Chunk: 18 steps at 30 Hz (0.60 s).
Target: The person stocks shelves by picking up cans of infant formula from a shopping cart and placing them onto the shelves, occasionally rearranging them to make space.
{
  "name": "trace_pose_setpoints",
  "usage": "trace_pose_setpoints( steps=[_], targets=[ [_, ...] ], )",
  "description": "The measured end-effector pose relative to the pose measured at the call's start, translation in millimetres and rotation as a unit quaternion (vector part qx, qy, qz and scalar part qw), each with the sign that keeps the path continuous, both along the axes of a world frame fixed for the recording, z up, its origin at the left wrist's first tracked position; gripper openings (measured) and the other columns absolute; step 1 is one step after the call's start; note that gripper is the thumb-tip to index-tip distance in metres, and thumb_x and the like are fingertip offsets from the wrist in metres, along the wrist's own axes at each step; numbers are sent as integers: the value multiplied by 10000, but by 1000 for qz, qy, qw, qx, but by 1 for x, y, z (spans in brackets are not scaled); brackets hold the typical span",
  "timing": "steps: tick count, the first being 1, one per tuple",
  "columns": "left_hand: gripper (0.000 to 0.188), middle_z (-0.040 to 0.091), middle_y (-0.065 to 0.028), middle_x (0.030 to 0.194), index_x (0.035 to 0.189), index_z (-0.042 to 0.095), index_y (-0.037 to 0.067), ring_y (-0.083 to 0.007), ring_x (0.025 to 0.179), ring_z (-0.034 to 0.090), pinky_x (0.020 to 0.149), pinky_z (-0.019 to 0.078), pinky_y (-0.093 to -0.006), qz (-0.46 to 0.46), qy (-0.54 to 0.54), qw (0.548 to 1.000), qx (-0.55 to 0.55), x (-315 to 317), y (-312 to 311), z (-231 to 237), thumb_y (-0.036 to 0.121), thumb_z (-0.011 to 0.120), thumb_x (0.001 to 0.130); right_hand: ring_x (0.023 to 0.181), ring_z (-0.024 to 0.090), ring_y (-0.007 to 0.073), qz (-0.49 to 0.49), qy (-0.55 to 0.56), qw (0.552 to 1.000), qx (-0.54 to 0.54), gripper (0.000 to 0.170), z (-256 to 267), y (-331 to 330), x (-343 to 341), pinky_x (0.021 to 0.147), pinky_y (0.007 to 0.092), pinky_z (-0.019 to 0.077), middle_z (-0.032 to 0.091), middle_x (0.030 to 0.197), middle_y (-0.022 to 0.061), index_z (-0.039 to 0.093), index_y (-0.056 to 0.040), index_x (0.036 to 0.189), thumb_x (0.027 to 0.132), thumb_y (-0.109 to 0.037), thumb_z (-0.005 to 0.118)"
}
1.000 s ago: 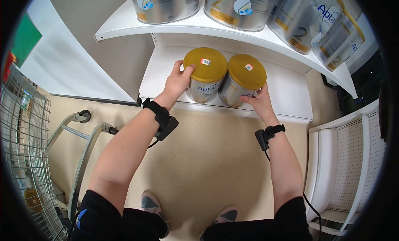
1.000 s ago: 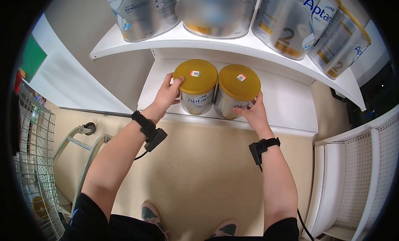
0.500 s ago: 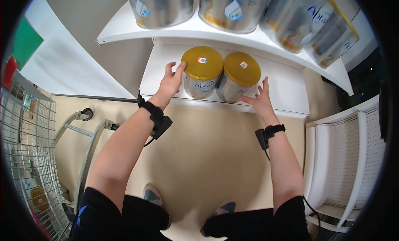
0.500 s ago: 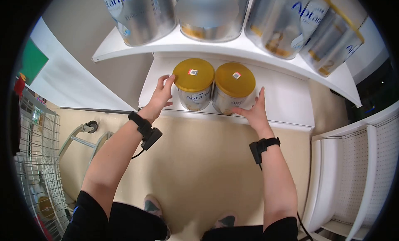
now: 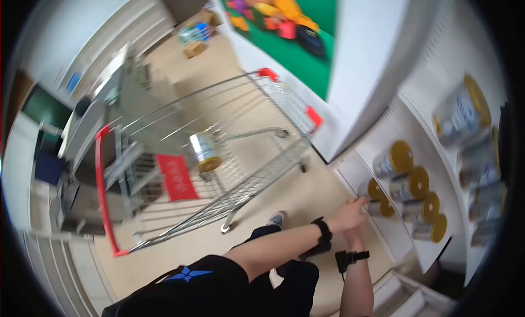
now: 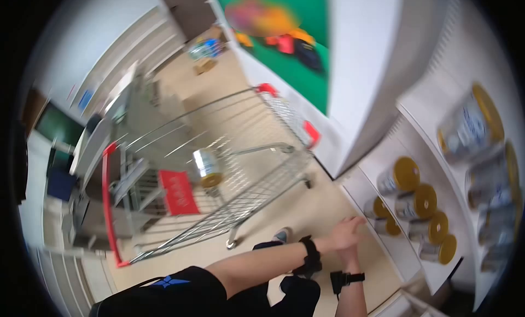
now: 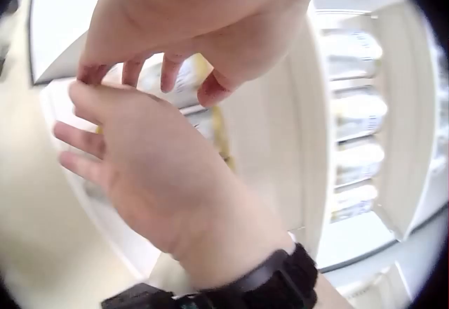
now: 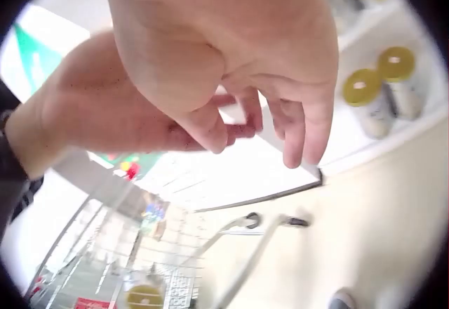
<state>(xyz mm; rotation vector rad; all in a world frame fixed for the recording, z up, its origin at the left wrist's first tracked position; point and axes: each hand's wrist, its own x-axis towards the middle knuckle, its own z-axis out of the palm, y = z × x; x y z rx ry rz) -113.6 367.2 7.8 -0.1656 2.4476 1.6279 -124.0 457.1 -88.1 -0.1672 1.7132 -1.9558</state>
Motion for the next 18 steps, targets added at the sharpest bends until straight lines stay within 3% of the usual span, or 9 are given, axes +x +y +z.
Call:
trace_pose_setpoints(
  steps=[1, 2, 3, 4, 7, 10, 14, 16, 18],
  targets=[
    [387, 537, -185, 1172, 1180, 535, 32, -338, 1134, 525, 971, 425, -427, 5, 70, 997, -25, -7, -26, 44, 156, 562, 814, 1001, 597, 257, -124, -34, 943, -307, 487, 22, -26, -4, 879, 331, 498, 532, 1222, 159, 453, -17, 1296, 852, -82, 644],
    [391, 539, -195, 1174, 1184, 536, 30, -345, 1138, 530, 967, 430, -425, 38, 92, 995, 2, -14, -56, 85, 162, 568, 816, 1001, 597, 257, -100, -34, 947, -304, 487, 62, -54, -18, 879, 331, 498, 532, 1222, 159, 453, -17, 1296, 852, -82, 644],
    [396, 541, -205, 1175, 1187, 538, 28, -352, 1142, 535, 963, 435, -422, 73, 116, 990, 30, -19, -93, 122, 168, 573, 818, 978, 603, 246, -72, 120, 984, -111, 449, 113, -88, -36, 848, 317, 502, 548, 1185, 148, 458, -21, 1270, 852, -47, 621],
    [424, 541, -209, 1190, 1206, 526, 29, -356, 1150, 534, 971, 433, -414, 98, 125, 985, 60, -8, -134, 162, 171, 588, 811, 955, 608, 236, -45, 281, 955, 82, 414, 165, -117, -34, 818, 303, 505, 565, 1148, 137, 464, -26, 1243, 852, -12, 599],
    [427, 565, -229, 1167, 1174, 555, 28, -374, 1118, 541, 955, 445, -413, 237, 199, 951, -21, 20, -265, 199, 187, 637, 785, 954, 605, 226, 43, 260, 955, 138, 359, 259, -222, -33, 798, 303, 500, 584, 1111, 133, 483, -23, 1195, 847, 22, 563],
    [520, 554, -223, 1229, 1233, 518, 18, -369, 1181, 514, 1020, 408, -415, 416, 81, 897, -128, 69, -397, 128, 202, 681, 774, 977, 612, 247, 204, 310, 914, 163, 369, 242, -328, -21, 796, 313, 504, 584, 1153, 163, 505, -20, 1198, 836, -19, 575],
    [845, 460, -274, 1304, 1361, 352, 3, -390, 1192, 498, 1027, 405, -407, 565, -221, 795, -11, 140, -500, -22, 327, 747, 688, 1115, 575, 296, 432, 291, 802, 291, 480, 144, -450, -16, 806, 349, 534, 548, 1249, 201, 454, -19, 1297, 850, -121, 597],
    [905, 436, -283, 1316, 1380, 311, 0, -397, 1193, 493, 1025, 407, -404, 565, -278, 776, 7, 151, -519, -61, 344, 756, 670, 1147, 553, 353, 527, 18, 756, 387, 571, 153, -501, 1, 772, 421, 561, 513, 1295, 243, 392, -2, 1355, 866, -213, 598],
    [911, 418, -286, 1317, 1368, 298, -16, -399, 1197, 485, 1016, 418, -398, 569, -305, 764, 5, 154, -529, -80, 336, 767, 672, 1163, 539, 376, 541, -5, 732, 413, 620, 98, -534, 9, 744, 441, 567, 481, 1326, 262, 343, 10, 1385, 875, -239, 593]
  ],
)
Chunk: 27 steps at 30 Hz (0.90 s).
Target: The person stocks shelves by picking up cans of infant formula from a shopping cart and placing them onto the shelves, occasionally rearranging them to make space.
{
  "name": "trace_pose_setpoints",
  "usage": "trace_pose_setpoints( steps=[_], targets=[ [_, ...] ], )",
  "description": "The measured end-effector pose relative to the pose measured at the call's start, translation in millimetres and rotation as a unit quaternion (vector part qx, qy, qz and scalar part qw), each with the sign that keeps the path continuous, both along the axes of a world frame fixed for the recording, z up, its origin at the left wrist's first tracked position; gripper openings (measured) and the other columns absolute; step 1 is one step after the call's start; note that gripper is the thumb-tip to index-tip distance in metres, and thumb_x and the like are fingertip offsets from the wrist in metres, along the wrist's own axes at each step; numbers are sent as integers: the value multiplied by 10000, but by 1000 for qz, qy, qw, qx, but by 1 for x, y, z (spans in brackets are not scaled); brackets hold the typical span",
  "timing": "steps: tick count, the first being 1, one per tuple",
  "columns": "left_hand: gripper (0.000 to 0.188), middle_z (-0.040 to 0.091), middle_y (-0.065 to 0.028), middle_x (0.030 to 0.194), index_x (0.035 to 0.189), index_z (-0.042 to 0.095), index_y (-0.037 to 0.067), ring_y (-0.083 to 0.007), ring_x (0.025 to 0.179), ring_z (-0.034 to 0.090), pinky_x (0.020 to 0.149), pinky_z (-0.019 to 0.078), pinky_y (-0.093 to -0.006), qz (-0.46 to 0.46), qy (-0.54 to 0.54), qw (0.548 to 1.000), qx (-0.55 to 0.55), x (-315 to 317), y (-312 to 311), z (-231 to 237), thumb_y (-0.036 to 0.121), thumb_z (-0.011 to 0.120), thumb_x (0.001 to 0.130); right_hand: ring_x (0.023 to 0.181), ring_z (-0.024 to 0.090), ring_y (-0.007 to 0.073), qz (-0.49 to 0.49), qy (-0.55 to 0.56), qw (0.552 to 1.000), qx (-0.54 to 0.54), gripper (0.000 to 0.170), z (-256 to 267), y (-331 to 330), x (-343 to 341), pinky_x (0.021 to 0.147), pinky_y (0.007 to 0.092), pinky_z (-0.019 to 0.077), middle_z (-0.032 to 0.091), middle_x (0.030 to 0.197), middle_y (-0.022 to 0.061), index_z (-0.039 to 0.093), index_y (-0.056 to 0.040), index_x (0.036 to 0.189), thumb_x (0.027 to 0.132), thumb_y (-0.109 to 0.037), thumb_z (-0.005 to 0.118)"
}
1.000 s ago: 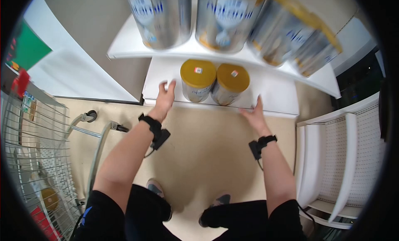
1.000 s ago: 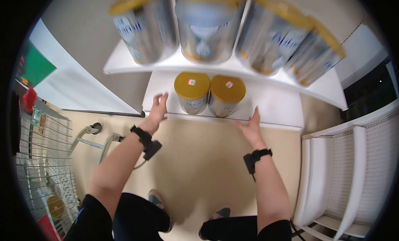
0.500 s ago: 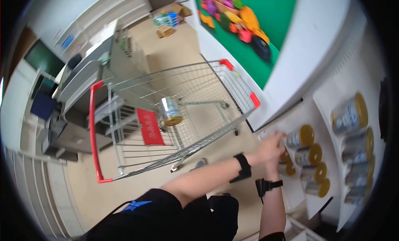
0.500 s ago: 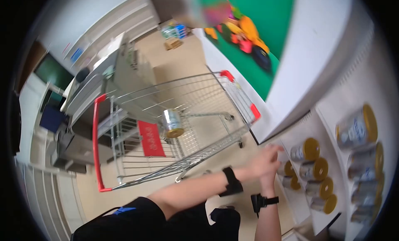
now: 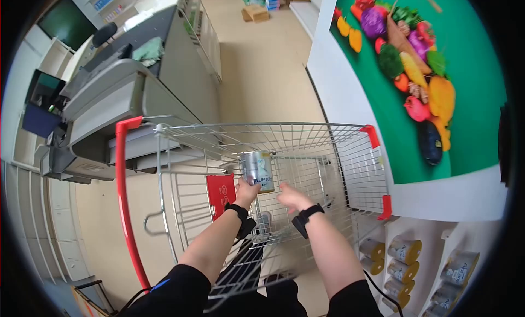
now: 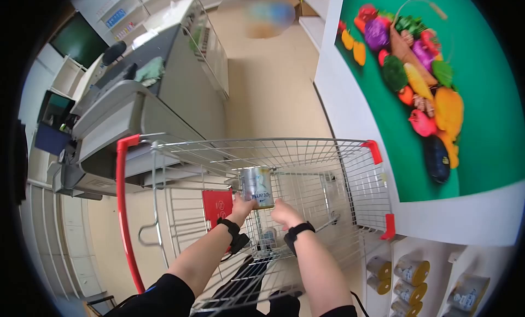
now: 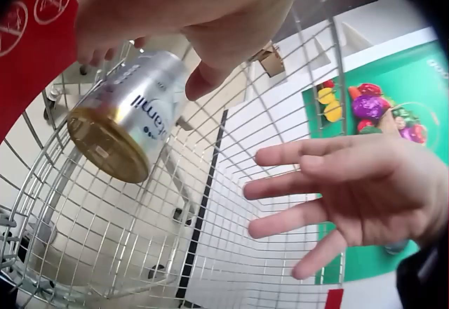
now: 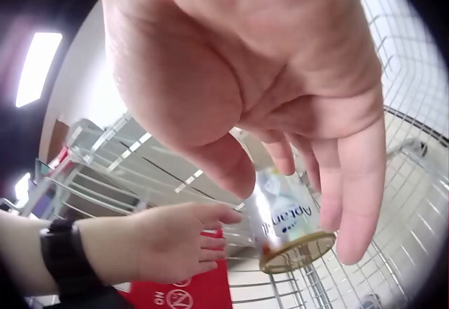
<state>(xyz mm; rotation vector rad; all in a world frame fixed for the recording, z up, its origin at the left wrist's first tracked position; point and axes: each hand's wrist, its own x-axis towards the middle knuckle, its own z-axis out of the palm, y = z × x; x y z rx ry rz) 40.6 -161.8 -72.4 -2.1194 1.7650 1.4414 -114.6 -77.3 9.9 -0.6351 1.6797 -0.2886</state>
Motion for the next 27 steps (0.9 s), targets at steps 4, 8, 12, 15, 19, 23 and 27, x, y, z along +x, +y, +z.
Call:
trace_pose_setpoints(
  steps=[4, 8, 12, 15, 19, 23, 27],
  targets=[
    [937, 501, -263, 1296, 1383, 286, -45, -336, 1184, 535, 981, 447, -378, 132, 1, 986, 102, -4, -8, -52, 297, 781, 666, 1136, 553, 408, -9, 71, 997, -12, 778, -139, -16, 31, 826, 442, 542, 466, 1324, 299, 241, 85, 1405, 863, -330, 613],
    [1109, 461, -289, 1320, 1456, 168, -36, -352, 1203, 510, 1000, 417, -387, 202, 55, 975, 81, -11, -6, -61, 445, 794, 677, 1165, 540, 423, -110, 48, 990, -77, 866, -165, -20, 38, 981, 414, 445, 561, 1212, 314, 361, 140, 1307, 781, -469, 681],
    [1110, 410, -320, 1365, 1425, 325, -26, -386, 1223, 488, 1030, 391, -382, 55, -80, 986, 135, -27, -19, 6, 702, 662, 658, 1133, 557, 410, -162, 35, 986, -17, 870, -141, -20, 8, 955, 432, 451, 580, 1171, 311, 499, 115, 1196, 732, -599, 678],
    [1058, 456, -303, 1322, 1401, 391, -20, -358, 1207, 502, 1013, 399, -360, 40, 57, 994, 80, -38, -4, 0, 683, 677, 664, 1076, 598, 410, -177, 96, 979, -41, 866, -121, -1, -12, 893, 428, 490, 585, 1145, 331, 510, 113, 1160, 733, -626, 660],
    [911, 599, -227, 1041, 1329, 324, 5, -255, 869, 653, 719, 532, -326, -42, 205, 977, 33, -61, 19, 39, 503, 764, 707, 1011, 631, 407, -252, 141, 956, -56, 777, -53, 32, -41, 847, 419, 508, 633, 1047, 314, 510, 119, 1146, 785, -555, 646],
    [682, 581, -145, 897, 1168, 441, 8, -191, 697, 634, 559, 535, -299, -167, 331, 929, -3, -78, 43, 133, 271, 824, 670, 790, 677, 290, -317, 40, 935, -153, 462, 60, 103, -35, 738, 417, 522, 688, 907, 183, 522, 10, 1172, 859, -309, 642],
    [672, 538, -182, 1091, 1191, 489, 70, -278, 985, 578, 812, 507, -392, -347, 366, 848, -162, -106, 83, 210, 296, 812, 646, 860, 660, 236, -380, 310, 804, -336, 451, 150, 215, -10, 746, 361, 524, 617, 1083, 170, 440, -34, 1186, 856, -216, 687]
  ],
)
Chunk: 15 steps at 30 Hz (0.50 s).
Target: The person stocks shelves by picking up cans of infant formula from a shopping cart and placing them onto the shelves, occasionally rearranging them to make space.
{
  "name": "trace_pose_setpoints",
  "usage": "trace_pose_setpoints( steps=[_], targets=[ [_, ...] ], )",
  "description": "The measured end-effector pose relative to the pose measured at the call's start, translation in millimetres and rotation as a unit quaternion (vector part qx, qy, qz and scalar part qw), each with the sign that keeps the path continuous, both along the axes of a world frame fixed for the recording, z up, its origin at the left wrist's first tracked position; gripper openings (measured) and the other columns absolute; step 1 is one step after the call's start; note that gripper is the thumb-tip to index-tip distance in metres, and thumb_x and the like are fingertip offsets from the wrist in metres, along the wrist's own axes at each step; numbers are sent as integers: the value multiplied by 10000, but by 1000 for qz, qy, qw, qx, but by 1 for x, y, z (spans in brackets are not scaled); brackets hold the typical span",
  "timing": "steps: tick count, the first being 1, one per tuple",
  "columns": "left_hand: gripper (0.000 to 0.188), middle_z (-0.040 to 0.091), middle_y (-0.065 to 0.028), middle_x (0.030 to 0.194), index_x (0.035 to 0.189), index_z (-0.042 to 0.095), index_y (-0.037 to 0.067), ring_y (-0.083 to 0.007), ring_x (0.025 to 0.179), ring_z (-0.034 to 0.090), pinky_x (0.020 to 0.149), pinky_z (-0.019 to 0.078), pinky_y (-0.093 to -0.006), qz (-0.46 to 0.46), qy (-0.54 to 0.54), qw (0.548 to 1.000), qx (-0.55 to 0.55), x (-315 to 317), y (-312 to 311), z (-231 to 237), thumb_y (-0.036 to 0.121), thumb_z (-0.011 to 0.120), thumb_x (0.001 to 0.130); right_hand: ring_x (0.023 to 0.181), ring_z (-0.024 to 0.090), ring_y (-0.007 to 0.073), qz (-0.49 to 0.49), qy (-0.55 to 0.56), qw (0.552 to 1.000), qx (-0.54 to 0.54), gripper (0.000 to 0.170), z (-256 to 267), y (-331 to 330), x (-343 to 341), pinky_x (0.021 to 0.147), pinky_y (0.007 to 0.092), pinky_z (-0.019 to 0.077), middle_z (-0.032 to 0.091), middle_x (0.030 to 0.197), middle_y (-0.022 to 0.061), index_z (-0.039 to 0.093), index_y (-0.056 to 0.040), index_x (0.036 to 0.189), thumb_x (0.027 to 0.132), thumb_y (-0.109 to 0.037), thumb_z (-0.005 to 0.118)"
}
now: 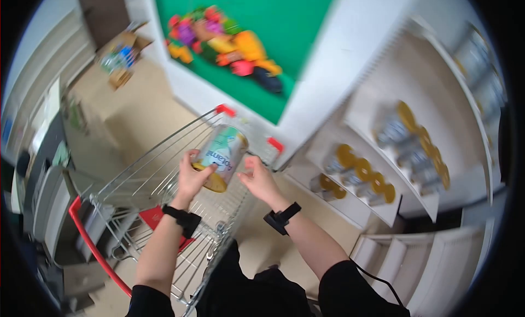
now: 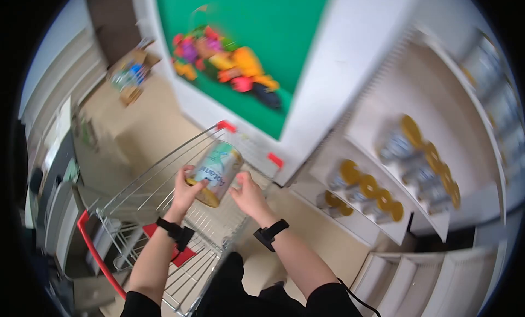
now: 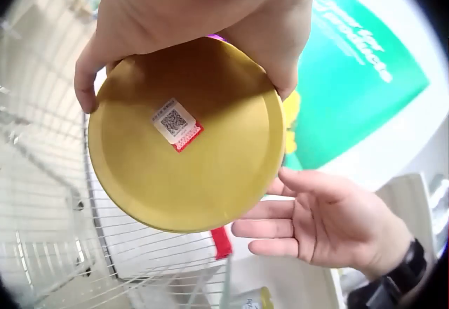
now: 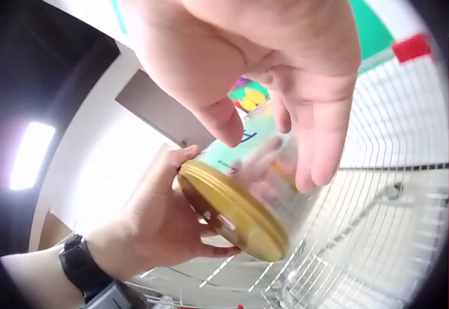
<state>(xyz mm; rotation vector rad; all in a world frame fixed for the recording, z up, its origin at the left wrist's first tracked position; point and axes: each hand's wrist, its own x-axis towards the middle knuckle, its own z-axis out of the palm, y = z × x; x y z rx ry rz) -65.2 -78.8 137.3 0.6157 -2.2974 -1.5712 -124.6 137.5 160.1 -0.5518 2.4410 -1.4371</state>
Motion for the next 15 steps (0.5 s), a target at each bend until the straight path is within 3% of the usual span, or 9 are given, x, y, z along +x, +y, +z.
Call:
trace_pose_setpoints(
  steps=[1, 2, 4, 5, 6, 8, 9, 11, 15],
  targets=[
    [689, 521, -184, 1118, 1197, 491, 87, -304, 1027, 558, 849, 493, -410, -34, 6, 996, -86, -3, 30, 45, 308, 815, 630, 1090, 587, 318, -24, 50, 998, -7, 540, 37, 29, 9, 912, 398, 479, 517, 1261, 206, 418, -21, 1247, 819, -174, 710],
    [706, 505, -186, 1145, 1202, 494, 104, -329, 1068, 537, 885, 478, -428, -61, 8, 984, -169, 2, 61, 95, 320, 818, 613, 1090, 587, 318, -44, 57, 997, -12, 540, 63, 59, 21, 912, 398, 479, 517, 1261, 206, 418, -21, 1247, 819, -174, 710],
    [726, 506, -179, 1141, 1203, 495, 111, -336, 1066, 537, 880, 480, -434, -159, 46, 951, -259, 8, 121, 144, 326, 821, 591, 1240, 464, 358, -38, 295, 954, 45, 689, 96, 122, 43, 997, 414, 425, 426, 1363, 201, 372, -18, 1331, 762, -136, 743],
    [745, 506, -172, 1138, 1203, 497, 119, -343, 1065, 538, 875, 482, -439, -239, 76, 908, -336, 10, 152, 160, 332, 824, 569, 1309, 380, 374, -26, 274, 958, 79, 854, 106, 151, 56, 1056, 437, 368, 360, 1423, 197, 316, -25, 1399, 693, -122, 787],
    [745, 506, -172, 1138, 1203, 497, 119, -343, 1065, 538, 875, 482, -439, -251, 84, 901, -343, 10, 183, 171, 332, 824, 569, 1309, 380, 374, -42, 278, 957, 75, 854, 112, 178, 68, 1056, 437, 368, 360, 1423, 197, 316, -25, 1399, 693, -122, 787],
    [751, 511, -153, 1144, 1175, 504, 125, -326, 1070, 538, 875, 466, -435, -422, 128, 795, -416, 16, 247, 183, 341, 822, 529, 1335, 353, 360, -70, 287, 944, 147, 914, 115, 230, 96, 1076, 471, 332, 363, 1429, 184, 333, -45, 1395, 629, -132, 824],
    [751, 511, -153, 1144, 1175, 504, 125, -326, 1070, 538, 875, 466, -435, -435, 130, 786, -419, 23, 278, 187, 341, 822, 529, 1347, 335, 358, -75, 263, 949, 158, 1027, 111, 255, 107, 1094, 500, 295, 340, 1454, 177, 309, -56, 1417, 565, -187, 868],
    [790, 517, -133, 1146, 1198, 482, 135, -330, 1097, 522, 899, 446, -441, -546, 162, 680, -463, 32, 335, 191, 319, 816, 507, 1340, 346, 354, -97, 238, 953, 160, 1053, 97, 299, 130, 1093, 487, 302, 353, 1446, 173, 308, -56, 1415, 543, -212, 878],
    [795, 497, -143, 1241, 1243, 467, 132, -341, 1180, 488, 967, 407, -446, -660, 147, 629, -384, 34, 405, 163, 362, 814, 565, 1273, 436, 347, -159, 179, 961, 140, 1105, 66, 362, 172, 1042, 439, 394, 435, 1384, 160, 320, -56, 1400, 490, -285, 905]
  ],
)
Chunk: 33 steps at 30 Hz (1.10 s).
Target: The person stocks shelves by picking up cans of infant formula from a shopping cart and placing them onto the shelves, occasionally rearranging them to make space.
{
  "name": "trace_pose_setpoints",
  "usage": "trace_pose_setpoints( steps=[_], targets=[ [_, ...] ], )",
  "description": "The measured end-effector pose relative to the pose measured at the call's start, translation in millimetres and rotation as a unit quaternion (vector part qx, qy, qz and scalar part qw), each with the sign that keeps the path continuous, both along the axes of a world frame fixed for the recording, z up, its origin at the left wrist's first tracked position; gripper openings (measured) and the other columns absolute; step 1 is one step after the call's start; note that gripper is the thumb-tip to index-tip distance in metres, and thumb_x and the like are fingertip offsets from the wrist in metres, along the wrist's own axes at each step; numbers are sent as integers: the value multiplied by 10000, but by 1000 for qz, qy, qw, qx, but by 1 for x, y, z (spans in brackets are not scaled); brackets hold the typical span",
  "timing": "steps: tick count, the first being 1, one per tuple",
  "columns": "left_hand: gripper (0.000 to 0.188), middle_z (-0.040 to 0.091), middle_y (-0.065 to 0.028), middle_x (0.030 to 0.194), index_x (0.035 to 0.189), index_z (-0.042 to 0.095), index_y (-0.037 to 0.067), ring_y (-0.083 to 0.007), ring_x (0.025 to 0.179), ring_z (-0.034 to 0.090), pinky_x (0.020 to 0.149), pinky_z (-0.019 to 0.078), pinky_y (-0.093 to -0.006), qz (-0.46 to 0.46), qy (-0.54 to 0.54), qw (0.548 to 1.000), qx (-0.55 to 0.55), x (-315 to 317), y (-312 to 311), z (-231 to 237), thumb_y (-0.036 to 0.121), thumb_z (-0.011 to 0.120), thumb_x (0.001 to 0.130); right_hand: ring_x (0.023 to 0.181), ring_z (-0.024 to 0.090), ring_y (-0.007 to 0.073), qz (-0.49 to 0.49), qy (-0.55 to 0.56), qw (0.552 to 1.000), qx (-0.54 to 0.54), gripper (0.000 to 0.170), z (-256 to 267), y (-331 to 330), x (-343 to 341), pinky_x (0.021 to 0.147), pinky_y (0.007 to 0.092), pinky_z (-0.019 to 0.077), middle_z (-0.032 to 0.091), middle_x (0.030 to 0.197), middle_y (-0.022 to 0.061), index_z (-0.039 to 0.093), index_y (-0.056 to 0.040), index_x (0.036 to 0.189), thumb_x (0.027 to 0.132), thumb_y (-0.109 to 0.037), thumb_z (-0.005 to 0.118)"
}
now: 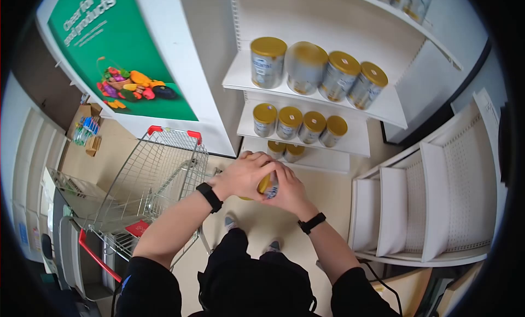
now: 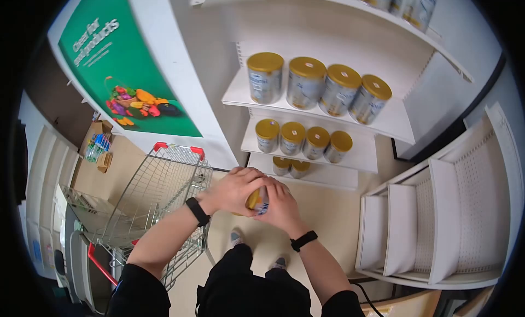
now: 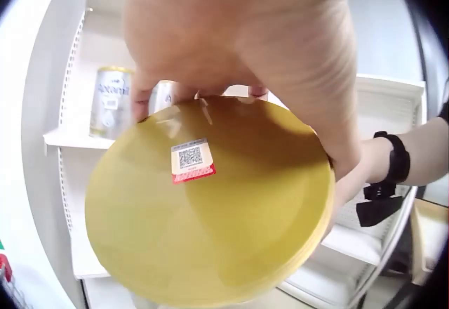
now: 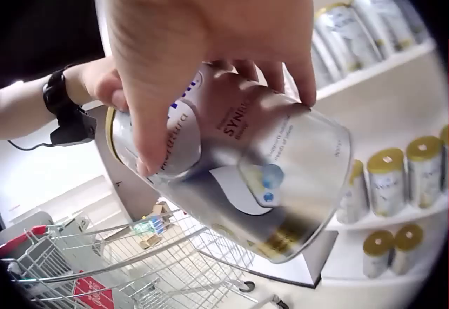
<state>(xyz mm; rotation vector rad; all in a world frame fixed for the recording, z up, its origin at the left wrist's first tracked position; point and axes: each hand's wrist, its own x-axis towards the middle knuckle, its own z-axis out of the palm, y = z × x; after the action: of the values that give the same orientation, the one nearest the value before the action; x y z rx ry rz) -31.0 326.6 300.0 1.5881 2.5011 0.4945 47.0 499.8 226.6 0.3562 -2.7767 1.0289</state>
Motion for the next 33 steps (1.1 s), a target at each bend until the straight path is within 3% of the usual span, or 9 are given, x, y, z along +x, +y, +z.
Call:
trace_pose_setpoints(
  steps=[5, 10, 15, 17, 19, 21, 23, 26, 33],
  targets=[
    [795, 396, -236, 1398, 1379, 373, 106, -392, 1305, 384, 1076, 318, -466, 83, -141, 978, 125, -28, 47, -100, 503, 708, 777, 1201, 525, 314, -156, -111, 962, -194, 1078, -79, 76, 22, 998, 412, 444, 511, 1310, 180, 320, -3, 1390, 537, -307, 904],
    [722, 435, -217, 1359, 1439, 292, 98, -300, 1265, 436, 1040, 363, -387, 185, -527, 816, 145, -52, 99, -187, 478, 596, 905, 1124, 560, 267, -304, -266, 826, -394, 1014, -119, 125, 10, 946, 351, 469, 537, 1237, 203, 317, 84, 1343, 615, -326, 893],
    [691, 512, -144, 1176, 1406, 301, 86, -196, 1064, 572, 881, 478, -351, 226, -643, 721, 130, -61, 135, -249, 391, 653, 895, 1100, 569, 270, -309, -330, 785, -423, 977, -191, 158, -15, 940, 359, 475, 546, 1219, 188, 343, 78, 1315, 612, -318, 893],
    [680, 507, -158, 1210, 1398, 303, 81, -219, 1061, 574, 885, 479, -359, 244, -647, 704, 160, -56, 143, -300, 348, 668, 890, 1149, 540, 268, -265, -328, 838, -347, 978, -233, 171, -18, 953, 350, 469, 520, 1251, 194, 350, 61, 1316, 586, -272, 909],
    [685, 501, -155, 1257, 1403, 295, 80, -231, 1088, 563, 902, 472, -351, 235, -559, 778, 166, -48, 152, -346, 329, 670, 886, 1214, 490, 273, -237, -300, 803, -458, 998, -251, 168, -25, 982, 363, 450, 480, 1302, 192, 323, 30, 1342, 564, -175, 915],
    [692, 484, -172, 1322, 1406, 293, 82, -285, 1161, 541, 955, 450, -378, 252, -574, 762, 166, -50, 164, -394, 317, 674, 879, 1254, 457, 264, -306, -243, 815, -428, 1018, -315, 176, -24, 1007, 366, 433, 465, 1325, 176, 283, 6, 1367, 567, -98, 904],
    [662, 462, -192, 1365, 1390, 335, 84, -333, 1222, 504, 1000, 420, -422, 188, -412, 887, 95, -66, 172, -449, 308, 677, 869, 1246, 466, 266, -324, -278, 834, -351, 1026, -380, 205, -31, 1019, 373, 427, 479, 1317, 150, 261, -10, 1376, 572, -71, 896],
    [584, 440, -196, 1380, 1313, 472, 102, -356, 1301, 408, 1078, 339, -421, 169, -174, 965, 102, -120, 176, -521, 216, 723, 797, 1239, 465, 262, -353, -178, 869, -299, 1006, -457, 247, -59, 1020, 375, 425, 470, 1319, 130, 263, -35, 1379, 585, -37, 881],
    [690, 356, -166, 1444, 1384, 427, 308, -402, 1350, 321, 1078, 213, -641, 120, 182, 975, 40, -240, 205, -602, 412, 709, 763, 1248, 444, 228, -259, -24, 913, -315, 982, -593, 328, -181, 995, 442, 447, 421, 1343, 88, 273, -83, 1383, 603, 18, 860]
  ],
)
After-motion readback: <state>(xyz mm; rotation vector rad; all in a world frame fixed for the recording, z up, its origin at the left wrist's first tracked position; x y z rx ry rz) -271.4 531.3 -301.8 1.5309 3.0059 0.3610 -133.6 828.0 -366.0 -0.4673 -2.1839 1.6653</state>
